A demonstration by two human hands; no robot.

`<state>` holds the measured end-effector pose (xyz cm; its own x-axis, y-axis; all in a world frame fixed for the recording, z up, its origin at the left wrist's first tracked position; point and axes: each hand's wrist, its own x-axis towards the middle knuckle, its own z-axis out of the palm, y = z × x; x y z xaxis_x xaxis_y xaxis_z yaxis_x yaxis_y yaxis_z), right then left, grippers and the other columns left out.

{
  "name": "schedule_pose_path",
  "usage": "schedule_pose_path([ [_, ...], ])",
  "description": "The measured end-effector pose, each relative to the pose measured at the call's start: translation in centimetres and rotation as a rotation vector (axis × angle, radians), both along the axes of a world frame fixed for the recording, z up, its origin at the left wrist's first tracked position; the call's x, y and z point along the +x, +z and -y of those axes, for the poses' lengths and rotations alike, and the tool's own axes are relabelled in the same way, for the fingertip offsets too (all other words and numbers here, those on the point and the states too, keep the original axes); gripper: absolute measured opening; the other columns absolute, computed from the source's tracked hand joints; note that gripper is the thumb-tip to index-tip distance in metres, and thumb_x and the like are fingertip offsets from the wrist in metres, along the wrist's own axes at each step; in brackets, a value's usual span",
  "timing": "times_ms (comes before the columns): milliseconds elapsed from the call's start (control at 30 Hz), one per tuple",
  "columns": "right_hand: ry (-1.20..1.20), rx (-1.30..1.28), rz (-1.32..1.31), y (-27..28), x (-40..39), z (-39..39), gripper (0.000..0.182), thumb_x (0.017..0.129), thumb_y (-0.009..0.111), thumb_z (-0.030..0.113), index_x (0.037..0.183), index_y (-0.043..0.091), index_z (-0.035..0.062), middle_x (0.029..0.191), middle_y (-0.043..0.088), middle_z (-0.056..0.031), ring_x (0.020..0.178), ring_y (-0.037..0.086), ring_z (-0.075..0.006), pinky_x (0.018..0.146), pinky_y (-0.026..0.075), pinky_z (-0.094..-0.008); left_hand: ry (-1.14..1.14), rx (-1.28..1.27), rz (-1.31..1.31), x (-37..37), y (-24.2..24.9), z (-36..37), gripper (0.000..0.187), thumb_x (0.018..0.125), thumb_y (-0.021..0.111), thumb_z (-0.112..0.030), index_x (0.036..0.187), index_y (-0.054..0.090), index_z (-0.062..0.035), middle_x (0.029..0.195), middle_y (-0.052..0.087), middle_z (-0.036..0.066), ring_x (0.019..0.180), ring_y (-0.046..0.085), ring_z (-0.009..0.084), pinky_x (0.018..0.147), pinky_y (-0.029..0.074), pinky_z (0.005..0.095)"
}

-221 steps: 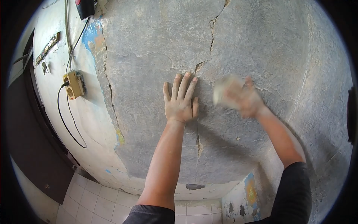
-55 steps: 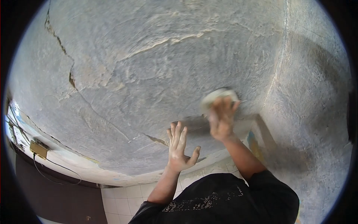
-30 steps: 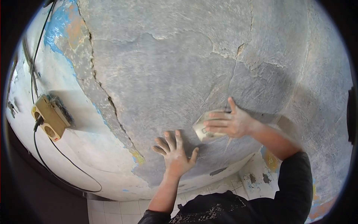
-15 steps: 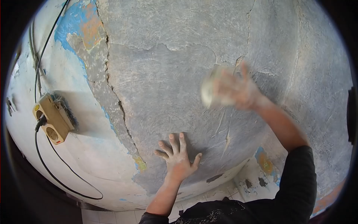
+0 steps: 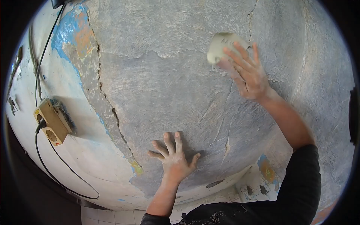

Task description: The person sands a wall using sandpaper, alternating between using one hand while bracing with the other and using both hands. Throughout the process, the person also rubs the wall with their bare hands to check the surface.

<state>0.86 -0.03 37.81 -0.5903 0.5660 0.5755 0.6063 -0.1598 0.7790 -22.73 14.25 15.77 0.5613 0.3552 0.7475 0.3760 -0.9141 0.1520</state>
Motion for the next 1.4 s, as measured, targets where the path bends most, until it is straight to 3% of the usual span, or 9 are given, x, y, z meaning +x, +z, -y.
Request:
schedule_pose_path([
  [67, -0.023, 0.112, -0.111, -1.4, 0.2, -0.3, 0.063, 0.089, 0.059, 0.02, 0.146, 0.033, 0.023, 0.152, 0.034, 0.0002, 0.144, 0.023, -0.0202, 0.115, -0.005, -0.0605, 0.018, 0.018, -0.003, 0.0, 0.8, -0.1, 0.12, 0.069, 0.074, -0.056, 0.151, 0.007, -0.0007, 0.154, -0.009, 0.031, 0.133, -0.026, 0.0567, 0.093, -0.019, 0.0758],
  [233, -0.067, -0.852, 0.086, -8.3, -1.4, 1.0, 0.057, 0.092, 0.056, 0.025, 0.145, 0.036, 0.0249, 0.153, 0.033, 0.0053, 0.144, 0.023, -0.0222, 0.114, -0.006, -0.0622, 0.062, 0.095, -0.026, -0.3, 2.8, -0.5, 0.123, 0.064, 0.079, -0.053, 0.151, 0.008, -0.0013, 0.155, -0.004, 0.03, 0.136, -0.022, 0.056, 0.096, -0.017, 0.0746],
  [400, -0.083, 0.013, 0.079, 1.0, 0.6, 0.7, 0.06, 0.09, 0.054, 0.024, 0.146, 0.034, 0.0304, 0.156, 0.026, 0.0062, 0.145, 0.02, -0.0218, 0.114, -0.006, -0.0641, 0.099, 0.077, -0.028, 0.0, 3.8, 0.0, 0.125, 0.061, 0.081, -0.051, 0.151, 0.011, -0.0021, 0.156, -0.003, 0.029, 0.137, -0.02, 0.0541, 0.097, -0.017, 0.0739],
  [500, -0.036, 0.01, -0.032, 0.0, 1.0, 0.7, 0.069, 0.087, 0.056, 0.015, 0.148, 0.029, 0.0302, 0.156, 0.025, 0.0037, 0.145, 0.019, -0.0209, 0.113, -0.005, -0.0644, 0.103, 0.061, -0.016, 0.2, 4.5, 0.3, 0.126, 0.059, 0.082, -0.051, 0.151, 0.011, -0.0014, 0.155, -0.003, 0.029, 0.138, -0.02, 0.054, 0.097, -0.017, 0.0737],
  [667, 0.012, -0.862, -0.045, -8.5, 1.0, 0.7, 0.072, 0.087, 0.057, 0.014, 0.149, 0.025, 0.0291, 0.157, 0.022, 0.0006, 0.146, 0.016, -0.0228, 0.115, -0.004, -0.0609, 0.106, 0.081, -0.036, 0.2, 5.0, 0.1, 0.127, 0.059, 0.082, -0.051, 0.151, 0.01, -0.0006, 0.155, -0.003, 0.03, 0.137, -0.02, 0.0547, 0.097, -0.017, 0.074],
  [933, 0.0, 0.193, -0.062, -1.5, 2.8, 1.6, 0.063, 0.091, 0.049, 0.011, 0.148, 0.028, 0.0259, 0.154, 0.029, 0.0033, 0.143, 0.026, -0.0263, 0.115, 0.0, -0.0631, 0.075, 0.118, -0.042, 0.3, 5.7, 0.1, 0.129, 0.057, 0.083, -0.051, 0.151, 0.008, -0.0014, 0.155, -0.004, 0.03, 0.137, -0.021, 0.0546, 0.095, -0.018, 0.0745],
  [1067, -0.029, -0.757, -0.188, -9.9, 1.9, 3.2, 0.068, 0.091, 0.049, 0.004, 0.149, 0.024, 0.0263, 0.157, 0.02, 0.0059, 0.144, 0.022, -0.0221, 0.115, 0.001, -0.063, 0.06, 0.127, -0.027, 0.3, 5.8, 0.1, 0.131, 0.057, 0.083, -0.051, 0.151, 0.007, -0.0012, 0.155, -0.005, 0.031, 0.136, -0.022, 0.0545, 0.094, -0.02, 0.0742],
  [1300, -0.065, 0.209, -0.212, -2.4, 5.6, 4.9, 0.062, 0.092, 0.046, 0.007, 0.148, 0.027, 0.0264, 0.158, 0.02, 0.0043, 0.145, 0.02, -0.024, 0.115, -0.001, -0.0616, 0.024, 0.115, -0.035, 0.9, 6.2, 0.6, 0.131, 0.06, 0.081, -0.054, 0.151, 0.005, -0.0002, 0.154, -0.008, 0.033, 0.136, -0.023, 0.0548, 0.093, -0.021, 0.0746],
  [1400, -0.033, 0.197, -0.146, -3.9, 6.4, 5.2, 0.057, 0.094, 0.043, 0.011, 0.147, 0.03, 0.0277, 0.157, 0.023, 0.004, 0.145, 0.018, -0.0231, 0.116, -0.003, -0.0588, 0.005, 0.115, -0.022, 1.7, 6.2, 1.0, 0.131, 0.06, 0.081, -0.055, 0.151, 0.005, 0.0007, 0.153, -0.008, 0.033, 0.136, -0.022, 0.0546, 0.093, -0.02, 0.0748],
])
